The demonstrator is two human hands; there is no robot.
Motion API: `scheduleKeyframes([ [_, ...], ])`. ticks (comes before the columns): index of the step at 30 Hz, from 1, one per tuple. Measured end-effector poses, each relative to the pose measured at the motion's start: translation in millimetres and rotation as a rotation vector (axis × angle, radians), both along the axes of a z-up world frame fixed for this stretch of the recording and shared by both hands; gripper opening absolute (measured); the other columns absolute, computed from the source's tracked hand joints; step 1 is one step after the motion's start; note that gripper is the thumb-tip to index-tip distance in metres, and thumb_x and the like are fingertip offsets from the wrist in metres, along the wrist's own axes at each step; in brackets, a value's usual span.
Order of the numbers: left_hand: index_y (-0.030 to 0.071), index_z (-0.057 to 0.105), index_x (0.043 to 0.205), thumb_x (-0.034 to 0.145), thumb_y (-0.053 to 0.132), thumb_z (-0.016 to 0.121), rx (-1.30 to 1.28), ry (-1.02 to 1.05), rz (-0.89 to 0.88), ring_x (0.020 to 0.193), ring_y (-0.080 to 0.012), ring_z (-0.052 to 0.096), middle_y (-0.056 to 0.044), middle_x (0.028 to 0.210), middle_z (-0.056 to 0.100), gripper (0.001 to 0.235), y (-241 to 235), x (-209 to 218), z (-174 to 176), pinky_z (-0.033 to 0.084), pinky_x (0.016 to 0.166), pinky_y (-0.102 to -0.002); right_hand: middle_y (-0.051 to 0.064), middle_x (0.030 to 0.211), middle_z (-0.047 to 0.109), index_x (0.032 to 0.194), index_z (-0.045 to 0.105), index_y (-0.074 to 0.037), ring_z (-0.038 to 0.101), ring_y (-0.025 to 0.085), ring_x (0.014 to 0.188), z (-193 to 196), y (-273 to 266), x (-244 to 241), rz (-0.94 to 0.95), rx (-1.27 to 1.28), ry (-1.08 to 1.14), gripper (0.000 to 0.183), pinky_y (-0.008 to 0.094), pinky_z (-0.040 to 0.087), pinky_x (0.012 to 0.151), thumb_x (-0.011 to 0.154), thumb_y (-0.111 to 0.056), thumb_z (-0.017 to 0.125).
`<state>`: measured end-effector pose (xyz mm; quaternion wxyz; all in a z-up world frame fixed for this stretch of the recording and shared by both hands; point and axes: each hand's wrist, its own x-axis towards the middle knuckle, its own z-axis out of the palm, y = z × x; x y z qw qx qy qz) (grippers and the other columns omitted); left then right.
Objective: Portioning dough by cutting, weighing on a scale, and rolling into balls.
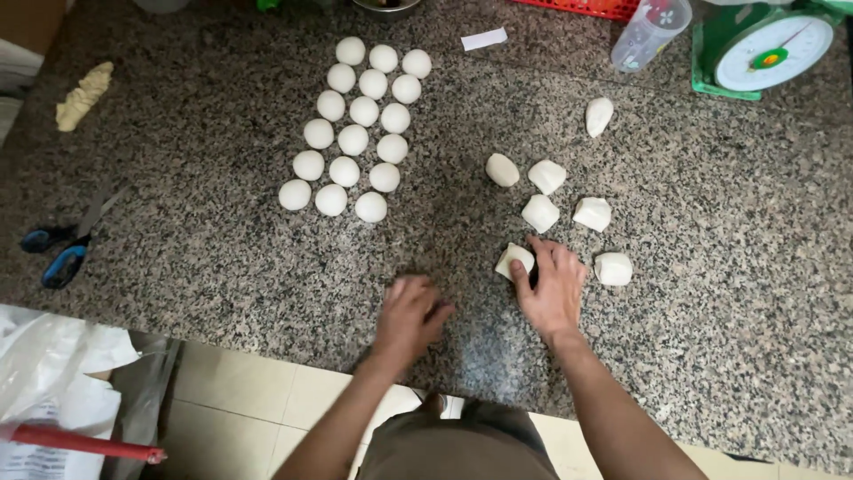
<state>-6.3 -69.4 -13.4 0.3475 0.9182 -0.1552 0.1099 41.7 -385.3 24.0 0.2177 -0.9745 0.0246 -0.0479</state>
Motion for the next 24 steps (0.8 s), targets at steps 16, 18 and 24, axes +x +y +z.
scheduleKeyframes([
  [16,0.018,0.076,0.155,0.099,0.039,0.095,-0.088,0.346,-0.017,0.134,-0.0503,0.071,-0.016,0.138,0.071,0.063,93.2,-0.2,51.4,0.064,0.111,-0.064,0.007,0.152,0.072,0.168,0.075,-0.021,0.065,0.032,0.146,0.2,-5.5,-3.1,0.008,-0.046,-0.021,0.071,0.05,0.041,0.126,0.125,-0.074,0.058],
  [18,0.005,0.078,0.152,0.1,0.021,0.096,-0.277,0.302,0.17,0.13,-0.0614,0.073,-0.029,0.135,0.075,0.058,122.0,20.5,50.1,0.062,0.111,-0.074,0.006,0.154,0.07,0.171,0.073,-0.023,0.063,0.032,0.148,-0.5,-6.3,-4.2,-0.002,-0.091,-0.002,0.067,0.051,0.04,0.128,0.124,-0.07,0.059],
  [24,0.003,0.071,0.166,0.108,0.013,0.089,-0.099,0.098,0.53,0.141,-0.0573,0.068,-0.028,0.146,0.067,0.061,205.4,97.9,101.0,0.064,0.11,-0.071,0.006,0.156,0.07,0.172,0.073,-0.029,0.064,0.035,0.15,-8.6,-7.6,-3.2,-0.006,-0.098,-0.031,0.068,0.053,0.042,0.127,0.124,-0.075,0.058],
])
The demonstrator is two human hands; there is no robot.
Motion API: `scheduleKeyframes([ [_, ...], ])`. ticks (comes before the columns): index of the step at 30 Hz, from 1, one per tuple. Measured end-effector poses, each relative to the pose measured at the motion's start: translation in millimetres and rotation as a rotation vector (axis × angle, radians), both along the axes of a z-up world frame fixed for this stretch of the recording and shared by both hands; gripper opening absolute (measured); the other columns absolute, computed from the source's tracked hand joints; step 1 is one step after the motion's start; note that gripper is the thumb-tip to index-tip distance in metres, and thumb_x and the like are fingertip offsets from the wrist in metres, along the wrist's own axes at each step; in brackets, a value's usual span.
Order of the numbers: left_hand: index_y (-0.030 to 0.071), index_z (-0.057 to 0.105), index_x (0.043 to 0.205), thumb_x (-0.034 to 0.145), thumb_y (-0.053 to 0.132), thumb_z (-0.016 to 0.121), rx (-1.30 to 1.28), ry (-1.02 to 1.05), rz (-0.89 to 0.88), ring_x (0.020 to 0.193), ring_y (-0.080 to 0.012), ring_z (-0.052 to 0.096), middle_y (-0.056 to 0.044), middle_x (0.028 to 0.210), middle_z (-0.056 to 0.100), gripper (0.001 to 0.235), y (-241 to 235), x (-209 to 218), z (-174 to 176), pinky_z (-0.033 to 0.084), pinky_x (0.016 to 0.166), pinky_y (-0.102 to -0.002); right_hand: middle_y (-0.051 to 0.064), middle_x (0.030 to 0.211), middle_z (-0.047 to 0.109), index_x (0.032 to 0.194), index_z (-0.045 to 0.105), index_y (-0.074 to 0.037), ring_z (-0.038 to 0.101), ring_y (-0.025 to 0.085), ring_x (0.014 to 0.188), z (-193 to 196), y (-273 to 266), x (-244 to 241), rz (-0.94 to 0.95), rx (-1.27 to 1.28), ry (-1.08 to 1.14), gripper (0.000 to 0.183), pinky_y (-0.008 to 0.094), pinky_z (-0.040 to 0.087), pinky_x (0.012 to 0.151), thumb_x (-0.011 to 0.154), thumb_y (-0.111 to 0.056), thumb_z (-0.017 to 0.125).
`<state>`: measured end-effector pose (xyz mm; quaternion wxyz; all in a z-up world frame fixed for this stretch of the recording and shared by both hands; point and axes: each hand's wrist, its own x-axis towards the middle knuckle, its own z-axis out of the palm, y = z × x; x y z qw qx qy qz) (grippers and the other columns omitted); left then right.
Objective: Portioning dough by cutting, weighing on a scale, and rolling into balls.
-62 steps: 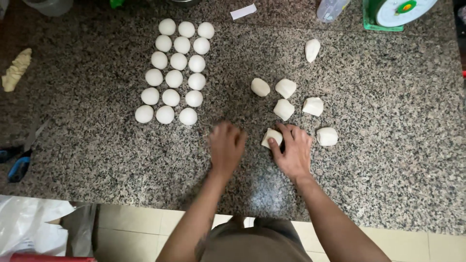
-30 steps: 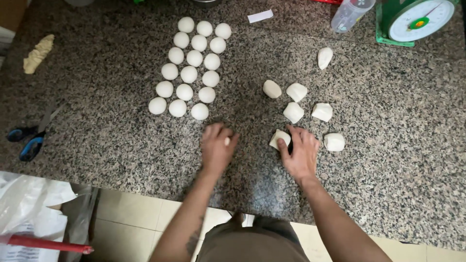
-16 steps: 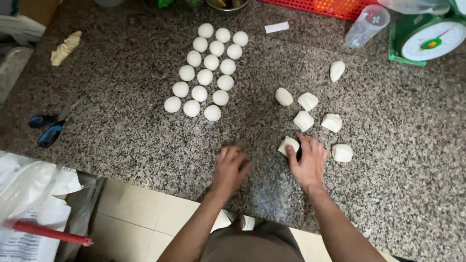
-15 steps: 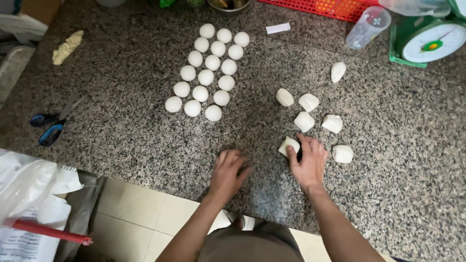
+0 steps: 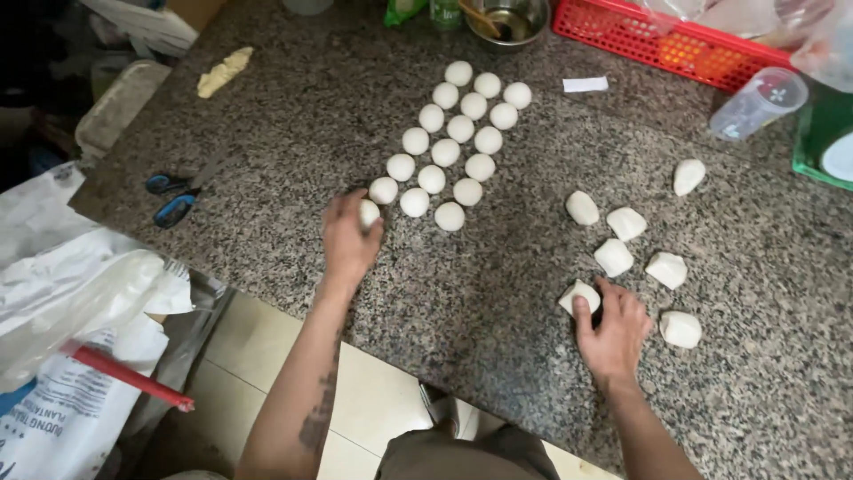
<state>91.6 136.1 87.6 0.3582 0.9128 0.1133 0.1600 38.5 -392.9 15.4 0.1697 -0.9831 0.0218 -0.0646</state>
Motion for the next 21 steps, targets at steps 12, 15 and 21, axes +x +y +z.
scheduleKeyframes([
  [12,0.007,0.062,0.179,0.109,0.033,0.094,0.169,-0.314,0.08,0.157,-0.0578,0.058,-0.031,0.168,0.059,0.082,-8.1,-29.3,-46.5,0.053,0.128,-0.07,0.007,0.135,0.078,0.141,0.082,-0.026,0.074,0.036,0.132,-22.0,-3.8,1.3,-0.036,0.121,0.007,0.053,0.055,0.05,0.119,0.114,-0.072,0.082],
  [15,0.006,0.066,0.175,0.115,0.022,0.086,0.094,-0.315,-0.009,0.156,-0.0588,0.057,-0.029,0.165,0.058,0.065,-56.9,-59.0,-18.4,0.052,0.125,-0.072,0.023,0.133,0.089,0.147,0.08,-0.017,0.083,0.052,0.128,18.3,41.9,-11.3,-0.119,0.431,0.176,0.055,0.063,0.062,0.107,0.104,-0.043,0.1],
  [21,0.008,0.074,0.167,0.126,0.03,0.073,-0.106,-0.134,-0.337,0.16,-0.039,0.063,-0.016,0.163,0.067,0.046,-174.7,-41.7,30.5,0.057,0.129,-0.058,0.009,0.141,0.088,0.149,0.084,-0.023,0.082,0.037,0.141,64.5,100.9,5.5,0.251,0.289,0.206,0.05,0.055,0.061,0.121,0.117,-0.061,0.079],
])
